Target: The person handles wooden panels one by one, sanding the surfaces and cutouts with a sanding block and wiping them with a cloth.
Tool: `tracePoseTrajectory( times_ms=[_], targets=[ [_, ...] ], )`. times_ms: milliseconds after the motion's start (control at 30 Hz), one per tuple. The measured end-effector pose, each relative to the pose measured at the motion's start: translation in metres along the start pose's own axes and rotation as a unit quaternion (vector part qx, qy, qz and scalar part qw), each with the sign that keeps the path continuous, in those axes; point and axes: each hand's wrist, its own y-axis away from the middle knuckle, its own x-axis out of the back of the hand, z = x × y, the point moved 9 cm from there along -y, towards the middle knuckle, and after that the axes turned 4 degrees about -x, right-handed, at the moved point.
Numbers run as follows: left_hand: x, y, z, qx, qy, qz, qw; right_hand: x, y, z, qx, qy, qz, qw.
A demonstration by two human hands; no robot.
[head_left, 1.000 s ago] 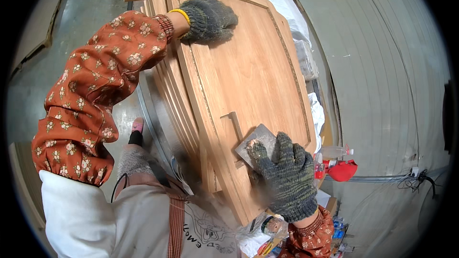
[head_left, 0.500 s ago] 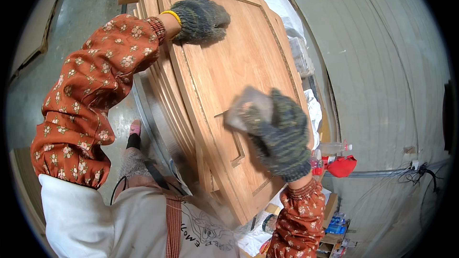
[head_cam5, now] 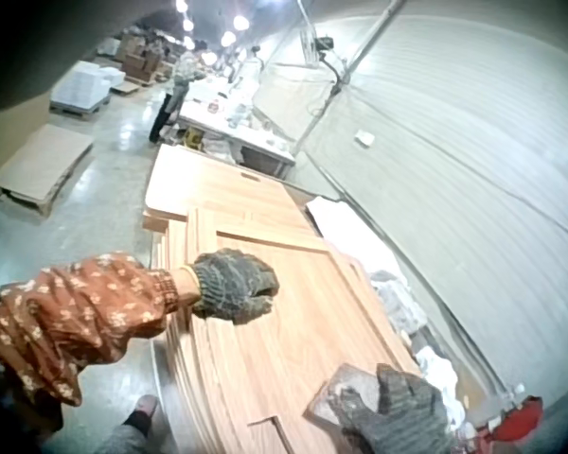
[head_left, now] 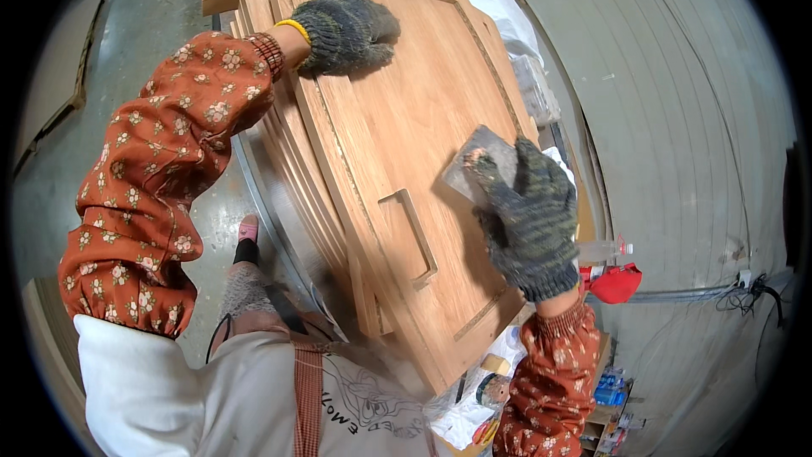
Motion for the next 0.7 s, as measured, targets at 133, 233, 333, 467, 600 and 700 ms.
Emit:
tracePoseTrajectory(
  times_ms=[133, 233, 333, 467, 600, 700],
  targets=[
    [0.001, 0.0, 0.0, -0.01, 0.004, -0.001, 1.0, -0.003, -0.007, -0.037, 0.019, -0.147, -0.05, 0.988],
    [0.005, 0.002, 0.002, -0.011, 0.014, 0.006, 1.0, -0.012, -0.001, -0.013, -0.021, -0.087, -0.004, 0.996],
    [0.005, 0.003, 0.002, -0.009, 0.007, 0.004, 1.0, 0.004, -0.003, -0.017, 0.028, -0.068, 0.017, 0.997],
    [-0.001, -0.004, 0.007, -0.01, -0.001, -0.032, 0.999, -0.007, -0.007, -0.026, 0.041, -0.105, 0.05, 0.992],
    [0.012, 0.007, 0.0, 0.013, -0.022, -0.038, 0.999, 0.006, -0.01, 0.003, -0.033, -0.117, 0.068, 0.99],
    [0.007, 0.007, -0.002, -0.021, -0.034, -0.017, 0.999, 0.003, -0.008, -0.042, 0.014, -0.165, 0.016, 0.986]
  ],
)
